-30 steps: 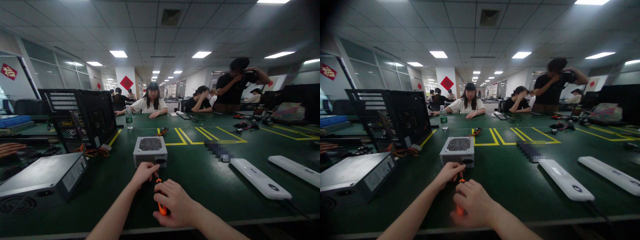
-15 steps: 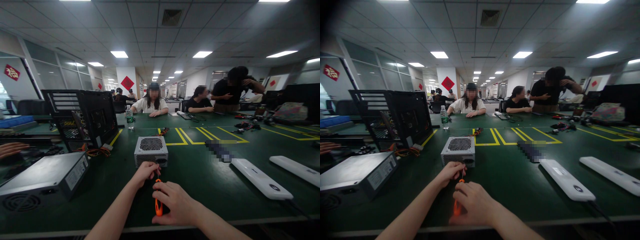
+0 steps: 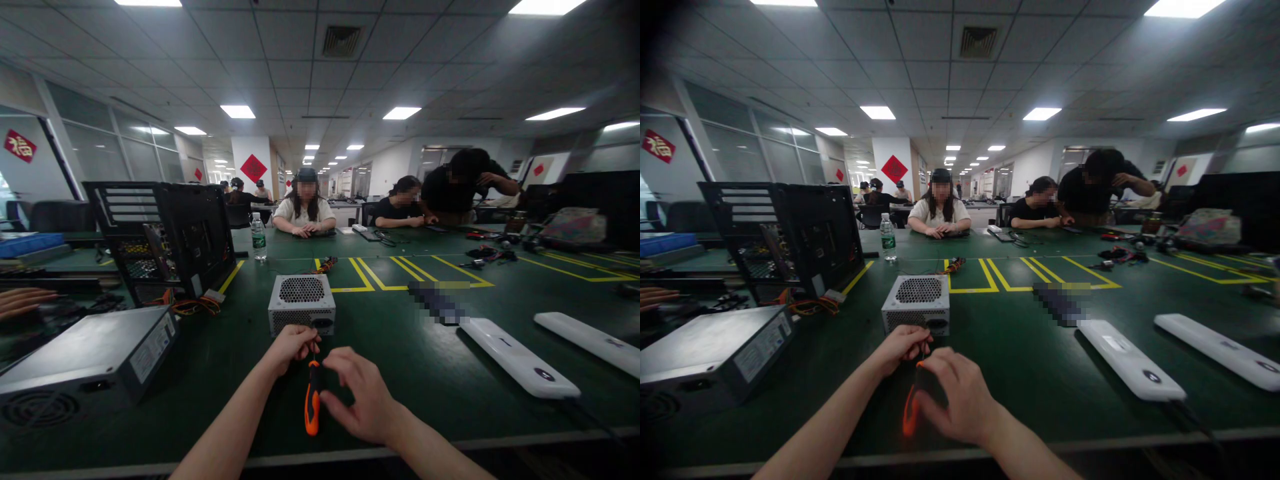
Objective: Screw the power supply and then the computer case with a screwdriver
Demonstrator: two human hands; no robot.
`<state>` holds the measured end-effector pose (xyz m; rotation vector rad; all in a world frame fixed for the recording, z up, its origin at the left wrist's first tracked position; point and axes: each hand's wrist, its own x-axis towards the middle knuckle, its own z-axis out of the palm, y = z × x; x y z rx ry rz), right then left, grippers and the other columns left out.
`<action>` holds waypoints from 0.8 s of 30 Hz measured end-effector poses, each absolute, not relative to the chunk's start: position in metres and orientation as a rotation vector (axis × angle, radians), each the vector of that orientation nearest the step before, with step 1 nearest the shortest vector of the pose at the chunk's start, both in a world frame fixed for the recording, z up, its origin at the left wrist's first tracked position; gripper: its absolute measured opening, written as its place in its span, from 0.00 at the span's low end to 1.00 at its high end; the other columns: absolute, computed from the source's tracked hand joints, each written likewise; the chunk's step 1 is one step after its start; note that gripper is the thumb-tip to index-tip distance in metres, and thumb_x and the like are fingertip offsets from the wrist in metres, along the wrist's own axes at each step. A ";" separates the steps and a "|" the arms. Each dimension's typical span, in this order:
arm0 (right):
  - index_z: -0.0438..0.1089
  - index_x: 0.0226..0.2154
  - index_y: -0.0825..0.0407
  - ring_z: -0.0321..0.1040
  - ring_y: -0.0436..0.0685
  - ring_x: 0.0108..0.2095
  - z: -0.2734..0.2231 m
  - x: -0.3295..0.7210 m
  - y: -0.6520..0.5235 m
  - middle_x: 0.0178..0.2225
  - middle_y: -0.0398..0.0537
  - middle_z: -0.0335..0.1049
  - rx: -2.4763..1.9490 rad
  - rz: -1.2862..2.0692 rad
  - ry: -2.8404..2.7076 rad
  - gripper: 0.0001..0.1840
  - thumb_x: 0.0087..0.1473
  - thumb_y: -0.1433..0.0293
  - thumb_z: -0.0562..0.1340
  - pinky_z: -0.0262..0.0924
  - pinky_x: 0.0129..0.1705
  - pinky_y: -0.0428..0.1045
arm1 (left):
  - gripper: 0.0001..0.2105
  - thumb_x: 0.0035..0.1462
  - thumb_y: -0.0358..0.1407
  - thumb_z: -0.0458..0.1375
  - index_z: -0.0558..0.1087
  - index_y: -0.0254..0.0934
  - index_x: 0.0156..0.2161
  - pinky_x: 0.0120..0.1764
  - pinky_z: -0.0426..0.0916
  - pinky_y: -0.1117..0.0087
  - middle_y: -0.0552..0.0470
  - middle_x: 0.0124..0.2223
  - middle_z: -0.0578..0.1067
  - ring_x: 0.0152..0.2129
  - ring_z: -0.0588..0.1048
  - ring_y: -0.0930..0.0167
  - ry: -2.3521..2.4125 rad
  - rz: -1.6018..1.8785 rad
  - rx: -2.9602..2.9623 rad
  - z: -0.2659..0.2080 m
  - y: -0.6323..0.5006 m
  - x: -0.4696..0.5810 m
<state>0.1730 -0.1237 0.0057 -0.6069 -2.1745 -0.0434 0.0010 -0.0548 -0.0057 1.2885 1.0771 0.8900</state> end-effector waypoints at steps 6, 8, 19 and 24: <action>0.56 0.42 0.52 0.61 0.51 0.29 0.005 0.179 -0.122 0.33 0.48 0.60 -0.660 0.028 -2.091 0.14 0.51 0.69 0.52 0.60 0.31 0.48 | 0.15 0.45 0.42 0.55 0.70 0.27 0.28 0.14 0.40 0.78 0.51 0.21 0.71 0.09 0.54 0.85 1.033 0.912 1.224 -0.007 -0.054 -0.001; 0.57 0.42 0.53 0.62 0.54 0.33 0.006 0.176 -0.125 0.36 0.51 0.61 -0.457 -0.019 -2.310 0.20 0.48 0.60 0.55 0.61 0.32 0.49 | 0.15 0.45 0.42 0.56 0.70 0.27 0.28 0.14 0.39 0.78 0.51 0.21 0.71 0.09 0.54 0.85 1.025 0.917 1.194 -0.007 -0.053 -0.001; 0.61 0.39 0.55 0.64 0.52 0.35 0.008 0.167 -0.130 0.40 0.54 0.65 -0.368 -0.145 -2.576 0.16 0.51 0.62 0.52 0.60 0.33 0.46 | 0.14 0.47 0.40 0.56 0.69 0.26 0.30 0.14 0.40 0.80 0.49 0.22 0.72 0.09 0.54 0.85 1.012 0.903 1.126 -0.002 -0.056 0.002; 0.63 0.36 0.54 0.62 0.51 0.28 0.006 0.168 -0.130 0.36 0.50 0.66 -0.403 -0.115 -2.527 0.14 0.45 0.67 0.53 0.57 0.29 0.48 | 0.15 0.52 0.40 0.50 0.69 0.26 0.34 0.13 0.41 0.80 0.44 0.27 0.74 0.09 0.54 0.85 1.023 0.919 1.089 -0.006 -0.052 0.001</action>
